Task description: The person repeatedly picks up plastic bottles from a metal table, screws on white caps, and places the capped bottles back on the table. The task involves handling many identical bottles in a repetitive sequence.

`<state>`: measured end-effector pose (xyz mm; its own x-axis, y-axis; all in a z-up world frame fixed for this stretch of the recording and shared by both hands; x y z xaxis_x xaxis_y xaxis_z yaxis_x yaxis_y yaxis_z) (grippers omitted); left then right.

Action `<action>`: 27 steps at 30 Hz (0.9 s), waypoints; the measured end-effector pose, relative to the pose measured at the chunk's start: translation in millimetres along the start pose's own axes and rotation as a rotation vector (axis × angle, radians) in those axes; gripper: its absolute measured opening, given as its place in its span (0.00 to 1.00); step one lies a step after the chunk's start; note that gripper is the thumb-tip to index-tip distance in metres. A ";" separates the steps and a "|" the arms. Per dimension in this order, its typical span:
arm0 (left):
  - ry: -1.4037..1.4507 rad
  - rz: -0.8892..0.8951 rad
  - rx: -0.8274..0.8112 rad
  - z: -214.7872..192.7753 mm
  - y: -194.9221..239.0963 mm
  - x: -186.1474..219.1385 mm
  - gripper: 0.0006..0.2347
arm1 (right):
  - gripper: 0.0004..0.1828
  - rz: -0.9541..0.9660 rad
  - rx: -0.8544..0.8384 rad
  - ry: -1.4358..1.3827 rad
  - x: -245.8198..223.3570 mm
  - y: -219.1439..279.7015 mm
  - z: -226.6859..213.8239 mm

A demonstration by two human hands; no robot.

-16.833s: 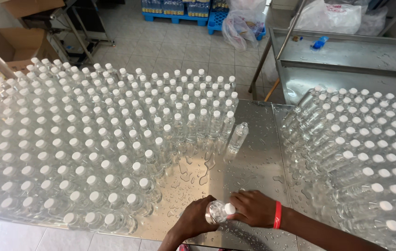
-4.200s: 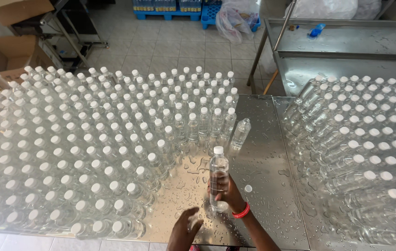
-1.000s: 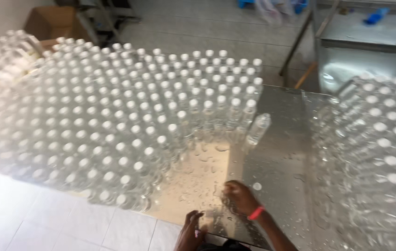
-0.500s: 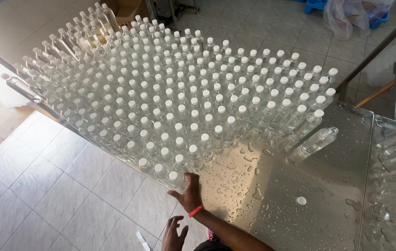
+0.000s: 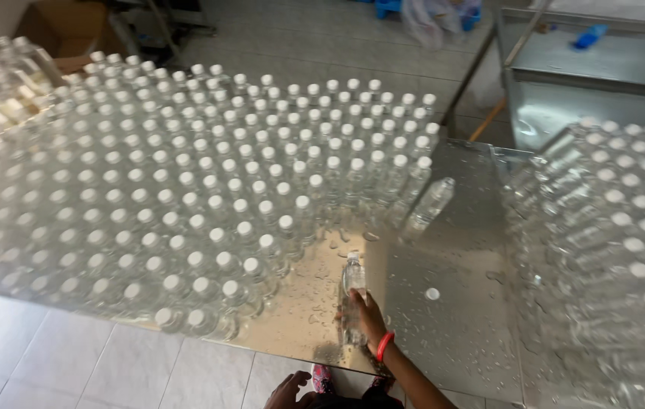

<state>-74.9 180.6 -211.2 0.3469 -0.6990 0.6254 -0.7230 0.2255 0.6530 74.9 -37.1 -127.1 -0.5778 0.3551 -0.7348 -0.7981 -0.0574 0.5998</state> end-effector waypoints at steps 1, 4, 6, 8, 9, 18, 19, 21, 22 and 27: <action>-0.030 0.005 -0.032 1.5 -2.7 7.1 0.23 | 0.42 0.006 0.063 0.146 -10.3 -3.8 -12.2; -0.067 0.176 -0.033 -7.7 -13.3 42.0 0.21 | 0.37 -0.054 0.151 0.327 -35.5 -11.2 -39.2; -0.053 0.330 -0.001 -15.1 -13.7 69.6 0.19 | 0.26 -0.108 0.166 0.377 -43.4 -15.6 -50.2; -0.101 0.261 0.003 -19.8 -14.9 82.1 0.19 | 0.42 -0.079 0.248 0.599 -45.5 -19.7 -63.6; -0.099 0.264 0.008 -23.8 -16.3 92.5 0.19 | 0.42 -0.084 0.246 0.603 -45.7 -21.6 -66.3; 0.342 0.284 0.090 -47.3 -28.9 187.8 0.17 | 0.38 -0.141 0.225 0.694 -47.3 -17.8 -76.1; 0.398 0.202 0.087 -51.6 -30.0 200.7 0.24 | 0.37 -0.226 0.158 0.605 -52.2 -14.2 -69.2; 0.454 0.124 0.084 -54.5 -37.3 225.0 0.30 | 0.36 -0.314 0.092 0.517 -58.4 -6.5 -64.3; 0.578 0.218 0.085 -55.8 -43.0 242.9 0.39 | 0.42 -0.470 0.029 0.464 -69.8 1.3 -58.5; 0.726 0.458 0.157 -90.4 -19.5 346.1 0.44 | 0.46 -0.767 -0.159 0.352 -125.5 65.2 -25.7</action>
<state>113.3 -4.4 31.1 0.2579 0.0549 0.9646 -0.9399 0.2454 0.2373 91.0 -109.4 -3.9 0.1328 0.0404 -0.9903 -0.9890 -0.0597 -0.1351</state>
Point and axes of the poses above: each hand's wrist, its own y-axis away from the middle knuckle, its own z-axis out of the palm, x = y × z, the point moved 9 cm from there along -y, towards the middle knuckle, and after that the axes turned 3 degrees about -x, right-handed, at the moved point
